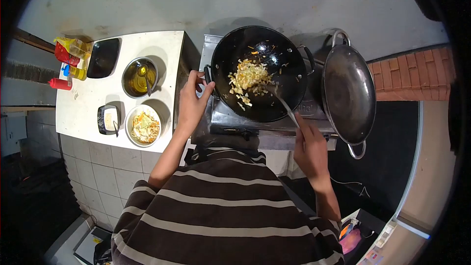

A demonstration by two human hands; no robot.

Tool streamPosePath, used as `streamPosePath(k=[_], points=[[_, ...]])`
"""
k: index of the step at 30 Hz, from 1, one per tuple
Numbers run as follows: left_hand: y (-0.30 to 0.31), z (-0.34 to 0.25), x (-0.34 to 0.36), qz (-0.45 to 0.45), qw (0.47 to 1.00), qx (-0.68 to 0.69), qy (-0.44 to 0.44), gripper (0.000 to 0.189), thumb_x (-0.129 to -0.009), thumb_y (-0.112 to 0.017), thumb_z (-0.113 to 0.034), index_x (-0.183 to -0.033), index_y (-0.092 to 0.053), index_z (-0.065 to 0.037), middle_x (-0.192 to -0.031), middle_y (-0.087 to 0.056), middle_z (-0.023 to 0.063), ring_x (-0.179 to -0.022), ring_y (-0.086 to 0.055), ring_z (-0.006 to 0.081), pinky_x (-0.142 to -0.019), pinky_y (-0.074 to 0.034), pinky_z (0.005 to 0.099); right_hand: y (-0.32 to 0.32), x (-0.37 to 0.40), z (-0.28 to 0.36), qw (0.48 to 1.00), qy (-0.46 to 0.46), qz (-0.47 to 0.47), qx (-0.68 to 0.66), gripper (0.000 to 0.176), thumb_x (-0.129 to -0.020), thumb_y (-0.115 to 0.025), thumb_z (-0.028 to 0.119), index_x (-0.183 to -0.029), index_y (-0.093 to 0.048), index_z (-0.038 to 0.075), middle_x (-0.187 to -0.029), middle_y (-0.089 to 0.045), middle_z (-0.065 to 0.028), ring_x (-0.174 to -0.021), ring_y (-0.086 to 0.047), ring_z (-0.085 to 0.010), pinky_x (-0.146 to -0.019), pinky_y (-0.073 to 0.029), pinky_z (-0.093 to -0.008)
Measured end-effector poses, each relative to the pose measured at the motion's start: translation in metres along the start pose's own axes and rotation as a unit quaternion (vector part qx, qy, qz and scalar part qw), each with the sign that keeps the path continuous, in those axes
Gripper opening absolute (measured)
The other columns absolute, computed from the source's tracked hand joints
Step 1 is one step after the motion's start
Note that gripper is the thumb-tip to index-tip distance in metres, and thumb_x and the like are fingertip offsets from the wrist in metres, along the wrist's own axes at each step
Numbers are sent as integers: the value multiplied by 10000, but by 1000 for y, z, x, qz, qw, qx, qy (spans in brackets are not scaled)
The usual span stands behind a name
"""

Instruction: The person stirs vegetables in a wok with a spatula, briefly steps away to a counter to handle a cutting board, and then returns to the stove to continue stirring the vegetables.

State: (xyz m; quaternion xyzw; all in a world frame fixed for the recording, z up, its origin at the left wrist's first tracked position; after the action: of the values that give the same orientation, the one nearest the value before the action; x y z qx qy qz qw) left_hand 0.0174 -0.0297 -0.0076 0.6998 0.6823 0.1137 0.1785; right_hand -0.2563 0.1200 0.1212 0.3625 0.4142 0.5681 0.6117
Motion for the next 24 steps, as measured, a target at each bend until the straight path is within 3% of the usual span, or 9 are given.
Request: streamPosePath(k=[4, 6, 8, 10, 16, 18, 20, 22, 24], points=[[-2, -4, 1, -7, 1000, 10, -1, 300, -944, -731, -146, -1136, -560, 8, -806, -629, 82, -745, -587, 141, -717, -484, 296, 22, 30, 27, 994, -77, 80, 10, 463, -942, -609, 45, -1403, -593, 79, -862, -588, -176, -726, -644, -395, -638, -519, -469], [-3, -4, 1, -13, 1000, 13, -6, 298, -945, -729, -143, -1136, -559, 10, -811, -630, 84, -746, -587, 140, -719, -484, 297, 0, 36, 30, 998, -39, 52, -8, 491, -933, -620, 42, -1421, -581, 84, -830, -567, -160, -716, -646, -376, -617, -517, -451], [-6, -1, 2, -24, 999, 28, -8, 308, -928, -729, -144, -1143, -550, -15, -811, -620, 111, -701, -563, 223, -679, -474, 355, -36, 26, 20, 997, -48, 68, 0, 475, -932, -625, 53, -1405, -588, 73, -854, -588, -167, -712, -648, -384, -617, -524, -452], [-8, 3, 1, -26, 999, 32, -30, 307, -933, -726, -146, -1142, -544, -15, -809, -614, 113, -698, -560, 220, -674, -473, 353, -64, 6, 8, 1000, -9, -4, -12, 448, -937, -624, 72, -1384, -598, 63, -876, -594, -175, -694, -645, -393, -615, -530, -477], [-5, 3, -1, -4, 999, 16, -32, 317, -944, -725, -160, -1141, -530, -7, -822, -621, 117, -684, -552, 217, -655, -465, 355, 5, -25, -15, 999, -34, -40, -3, 327, -964, -580, 70, -1281, -651, 25, -975, -691, -281, -843, -684, -442, -693, -551, -506], [-6, 3, -2, -3, 999, 16, -37, 316, -946, -724, -159, -1141, -529, -5, -819, -620, 116, -672, -538, 215, -645, -458, 357, 41, -51, -21, 991, -133, 7, -27, 257, -967, -574, 82, -1179, -693, -1, -1026, -698, -294, -932, -675, -464, -794, -548, -517], [-5, 1, -2, -3, 999, 14, -42, 315, -948, -722, -157, -1140, -527, -3, -815, -618, 115, -660, -524, 213, -635, -450, 359, 58, -79, -40, 996, -82, -13, 36, 225, -960, -577, 98, -1100, -716, -11, -1034, -696, -290, -959, -665, -471, -873, -524, -536], [-3, 0, -2, 13, 1000, -1, -9, 257, -954, -716, -121, -1093, -539, 2, -824, -651, 105, -744, -601, 158, -720, -494, 313, 63, -107, -61, 990, -45, -15, 134, 240, -964, -577, 147, -1079, -714, -14, -1002, -694, -297, -983, -657, -477, -929, -498, -540], [-2, -1, -1, 11, 1000, -2, -13, 255, -955, -715, -121, -1086, -536, 3, -824, -649, 105, -744, -595, 155, -720, -493, 311, 51, -131, -78, 986, -76, 3, 148, 271, -946, -587, 173, -1073, -702, -36, -923, -688, -306, -947, -647, -508, -912, -511, -543]])
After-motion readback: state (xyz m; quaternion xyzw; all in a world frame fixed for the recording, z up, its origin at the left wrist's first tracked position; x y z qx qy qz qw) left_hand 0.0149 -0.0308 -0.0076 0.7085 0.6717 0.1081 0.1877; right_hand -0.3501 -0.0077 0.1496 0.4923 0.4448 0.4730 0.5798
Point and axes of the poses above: each hand's wrist, its own x-axis away from the middle knuckle, its own y-axis out of the back of the hand, z = x × y, the point moved 3 cm from there along -x, towards the middle knuckle
